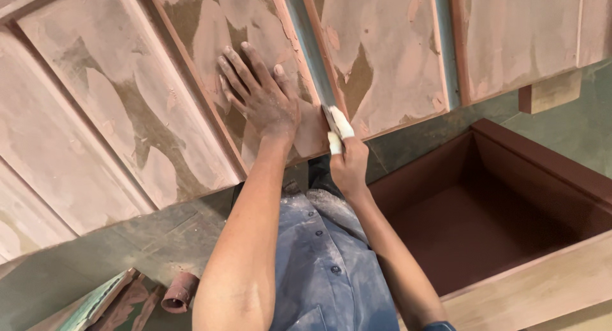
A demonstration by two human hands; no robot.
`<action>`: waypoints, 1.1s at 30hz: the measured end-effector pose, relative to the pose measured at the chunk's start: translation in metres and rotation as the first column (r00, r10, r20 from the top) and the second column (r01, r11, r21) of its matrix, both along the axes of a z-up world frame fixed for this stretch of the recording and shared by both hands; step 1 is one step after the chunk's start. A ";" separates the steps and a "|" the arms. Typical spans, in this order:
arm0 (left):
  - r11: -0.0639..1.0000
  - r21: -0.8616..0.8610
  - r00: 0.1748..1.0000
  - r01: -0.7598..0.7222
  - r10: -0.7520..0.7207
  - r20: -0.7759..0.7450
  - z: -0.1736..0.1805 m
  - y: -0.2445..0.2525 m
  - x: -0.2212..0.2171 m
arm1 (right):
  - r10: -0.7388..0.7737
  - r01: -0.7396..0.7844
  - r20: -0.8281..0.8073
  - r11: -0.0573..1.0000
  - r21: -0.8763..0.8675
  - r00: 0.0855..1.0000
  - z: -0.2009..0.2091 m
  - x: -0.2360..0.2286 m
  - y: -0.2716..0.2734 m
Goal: The person sands the surface of a wooden drawer front using a sanding block. They move the block across the panels and edges to smooth the wood, working methodically across the entire surface.
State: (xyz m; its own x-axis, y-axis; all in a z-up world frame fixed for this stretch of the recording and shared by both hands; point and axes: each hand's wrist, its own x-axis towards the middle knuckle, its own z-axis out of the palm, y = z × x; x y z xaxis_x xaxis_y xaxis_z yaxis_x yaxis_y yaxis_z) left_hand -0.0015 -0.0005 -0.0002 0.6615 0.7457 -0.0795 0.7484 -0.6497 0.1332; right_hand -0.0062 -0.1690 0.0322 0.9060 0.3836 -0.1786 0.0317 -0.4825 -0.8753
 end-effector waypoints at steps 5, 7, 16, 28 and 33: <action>1.000 0.018 1.000 -0.004 0.004 0.002 -0.003 -0.001 0.000 | 0.089 -0.090 0.027 0.995 0.035 0.996 0.002 0.012 0.015; 1.000 0.022 1.000 -0.010 0.010 0.006 -0.005 0.000 0.000 | 0.199 -0.205 0.154 0.979 0.022 0.968 -0.002 0.012 0.012; 1.000 0.016 1.000 -0.019 0.019 -0.007 -0.005 0.000 0.000 | 0.538 -0.492 0.381 0.843 -0.217 0.752 -0.024 0.033 -0.015; 0.999 -0.032 0.999 -0.025 0.024 -0.033 -0.001 -0.001 -0.002 | 0.310 -0.137 0.404 0.905 -0.404 0.861 0.008 0.060 -0.015; 0.999 -0.026 1.000 -0.030 0.030 -0.005 0.003 0.000 0.002 | 0.471 -0.191 0.406 0.804 -0.564 0.783 0.011 0.036 -0.007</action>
State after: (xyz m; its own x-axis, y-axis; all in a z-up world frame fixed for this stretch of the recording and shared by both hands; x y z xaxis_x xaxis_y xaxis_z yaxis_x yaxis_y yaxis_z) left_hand 0.0001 -0.0003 0.0026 0.6381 0.7631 -0.1023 0.7685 -0.6230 0.1462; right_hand 0.0299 -0.1757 0.0433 0.7416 0.6705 0.0233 0.6355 -0.6909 -0.3448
